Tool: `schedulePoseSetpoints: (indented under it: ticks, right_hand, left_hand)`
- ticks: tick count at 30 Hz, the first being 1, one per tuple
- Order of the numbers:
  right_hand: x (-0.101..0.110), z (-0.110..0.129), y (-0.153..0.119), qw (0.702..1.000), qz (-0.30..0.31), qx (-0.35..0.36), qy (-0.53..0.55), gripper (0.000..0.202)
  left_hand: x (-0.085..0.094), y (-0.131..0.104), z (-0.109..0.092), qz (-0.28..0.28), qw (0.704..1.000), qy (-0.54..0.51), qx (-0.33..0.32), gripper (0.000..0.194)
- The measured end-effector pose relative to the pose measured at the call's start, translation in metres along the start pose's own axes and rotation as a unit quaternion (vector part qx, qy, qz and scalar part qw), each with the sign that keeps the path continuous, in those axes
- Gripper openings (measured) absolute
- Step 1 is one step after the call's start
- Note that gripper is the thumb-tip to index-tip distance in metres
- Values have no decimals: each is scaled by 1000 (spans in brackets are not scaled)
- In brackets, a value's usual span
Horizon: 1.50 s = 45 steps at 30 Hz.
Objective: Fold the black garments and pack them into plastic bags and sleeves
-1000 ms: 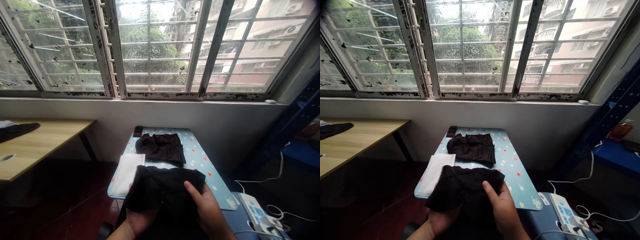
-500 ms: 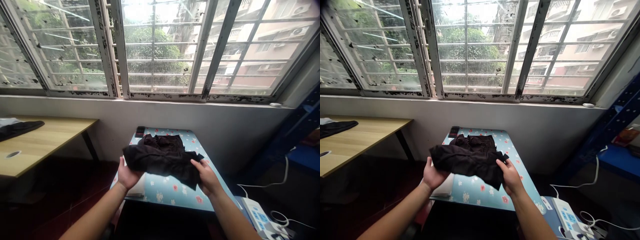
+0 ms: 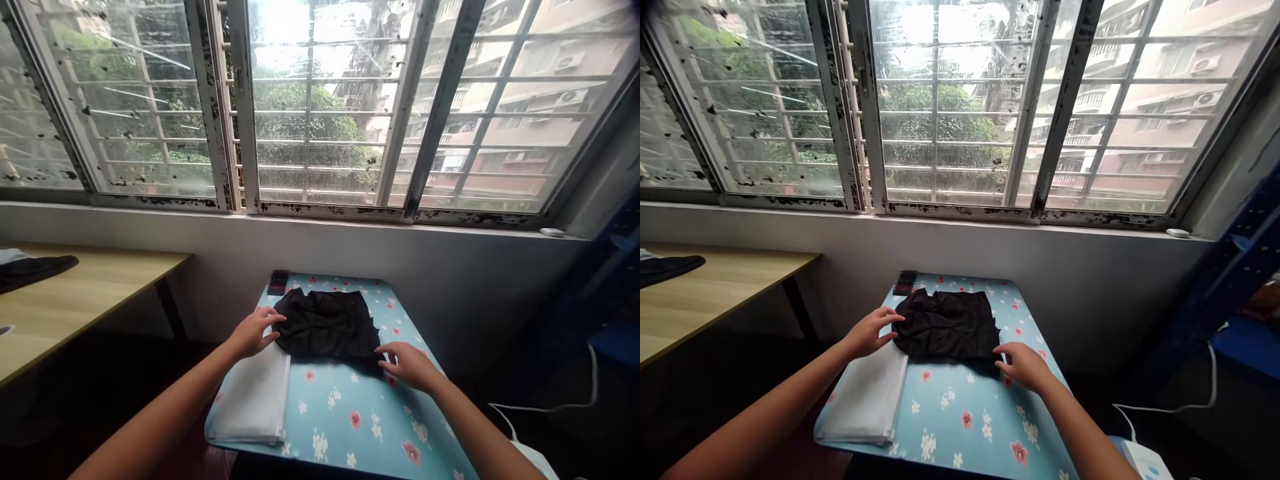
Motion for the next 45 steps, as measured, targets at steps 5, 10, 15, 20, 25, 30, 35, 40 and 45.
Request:
schedulePoseSetpoints:
  ticks: [5, 10, 15, 20, 25, 30, 35, 40, 45]
  right_hand:
    - [21, 11, 24, 995, 17, 25, -96, 24]
    - [59, 20, 71, 991, 59, 7, -120, 6]
    - [101, 27, 134, 986, -59, -91, -126, 29]
    - [74, 36, 166, 985, -68, -119, -106, 39]
    - [14, 35, 185, 987, 97, -130, -13, 47]
    - [23, 58, 217, 988, 103, -83, 78, 35]
    - [57, 98, 217, 986, 41, 76, 142, 44]
    - [31, 77, 170, 988, 74, 117, 68, 60]
    - [-35, 25, 124, 998, 54, 5, -30, 72]
  left_hand:
    - [-11, 38, 11, 129, 981, 141, -37, 28]
    - [-2, 65, 20, 157, 982, 98, -30, 9]
    - [19, 108, 49, 62, 994, 47, 78, 19]
    - [22, 114, 91, -29, 980, 16, 195, 31]
    - [10, 95, 98, 6, 983, -28, 184, 42]
    - [11, 104, 87, 22, 988, -58, 141, 39]
    - [17, 116, 91, -11, 986, -72, 149, 39]
    - [11, 93, 95, -28, 979, -47, 196, 43]
    - [-12, 85, 72, 1, 986, -30, 162, 65]
Point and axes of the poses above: each hand's wrist, its own y-axis towards the middle knuckle, its own x-axis out of the back of the hand, z = x × y, the point moved 6 cm from there along y, towards the middle knuckle, and after that the axes turned 11 degrees about z, right-handed, at the moved point
